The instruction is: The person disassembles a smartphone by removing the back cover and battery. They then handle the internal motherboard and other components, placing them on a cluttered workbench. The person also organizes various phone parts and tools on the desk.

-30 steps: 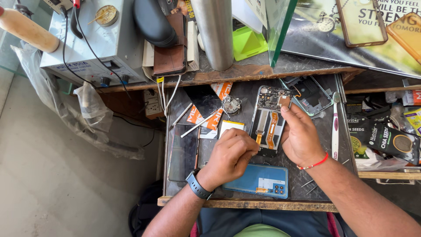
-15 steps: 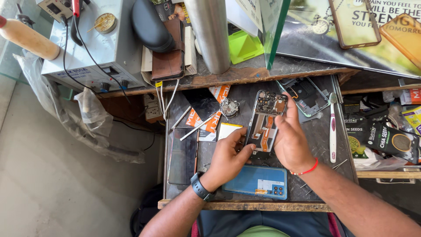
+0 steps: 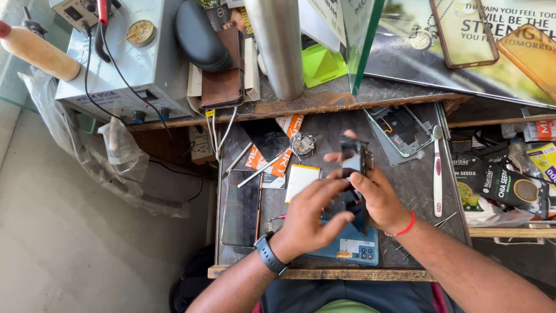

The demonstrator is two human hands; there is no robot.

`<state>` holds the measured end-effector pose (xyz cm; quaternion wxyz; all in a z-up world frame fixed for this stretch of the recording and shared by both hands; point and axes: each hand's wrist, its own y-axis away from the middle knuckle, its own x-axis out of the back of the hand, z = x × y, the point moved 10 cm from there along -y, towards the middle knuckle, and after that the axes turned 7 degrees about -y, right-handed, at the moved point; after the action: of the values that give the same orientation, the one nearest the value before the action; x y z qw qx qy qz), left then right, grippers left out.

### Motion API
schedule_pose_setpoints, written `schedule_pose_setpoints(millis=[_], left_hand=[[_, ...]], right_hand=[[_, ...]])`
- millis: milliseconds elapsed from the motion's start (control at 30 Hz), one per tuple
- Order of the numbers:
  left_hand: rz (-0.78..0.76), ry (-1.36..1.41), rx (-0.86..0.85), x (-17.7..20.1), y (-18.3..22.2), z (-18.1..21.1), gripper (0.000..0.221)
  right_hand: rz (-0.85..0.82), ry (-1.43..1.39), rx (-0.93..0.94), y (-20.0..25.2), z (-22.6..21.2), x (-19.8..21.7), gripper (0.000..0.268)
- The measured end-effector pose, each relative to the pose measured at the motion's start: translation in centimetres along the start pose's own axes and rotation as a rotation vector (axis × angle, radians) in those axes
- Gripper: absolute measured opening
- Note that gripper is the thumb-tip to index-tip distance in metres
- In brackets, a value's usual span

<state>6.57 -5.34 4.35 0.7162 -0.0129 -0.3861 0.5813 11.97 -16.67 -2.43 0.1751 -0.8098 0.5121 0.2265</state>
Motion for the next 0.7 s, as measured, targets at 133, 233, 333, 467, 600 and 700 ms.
schedule_pose_setpoints(millis=[133, 233, 333, 467, 600, 700], left_hand=[[0.213, -0.194, 0.038, 2.8, 0.0, -0.4, 0.051], [0.276, -0.248, 0.038, 4.4, -0.2, -0.6, 0.055], [0.276, -0.247, 0.061, 5.0, -0.1, -0.8, 0.056], [0.256, -0.200, 0.030, 4.8, 0.0, -0.7, 0.052], [0.227, -0.085, 0.089, 4.2, 0.3, -1.7, 0.046], [0.231, -0.133, 0.071, 4.4, 0.3, -1.6, 0.048]], right_hand=[[-0.123, -0.008, -0.088, 0.7, 1.1, -1.3, 0.102], [-0.192, -0.078, -0.183, 1.0, 2.0, -2.2, 0.106], [-0.246, -0.145, -0.258, 1.4, 2.6, -3.0, 0.108], [-0.275, -0.199, -0.350, 2.2, 4.4, -2.3, 0.106], [-0.280, -0.197, -0.384, 2.8, 5.6, -1.5, 0.105], [-0.266, -0.091, -0.387, 2.7, 5.5, -1.3, 0.108]])
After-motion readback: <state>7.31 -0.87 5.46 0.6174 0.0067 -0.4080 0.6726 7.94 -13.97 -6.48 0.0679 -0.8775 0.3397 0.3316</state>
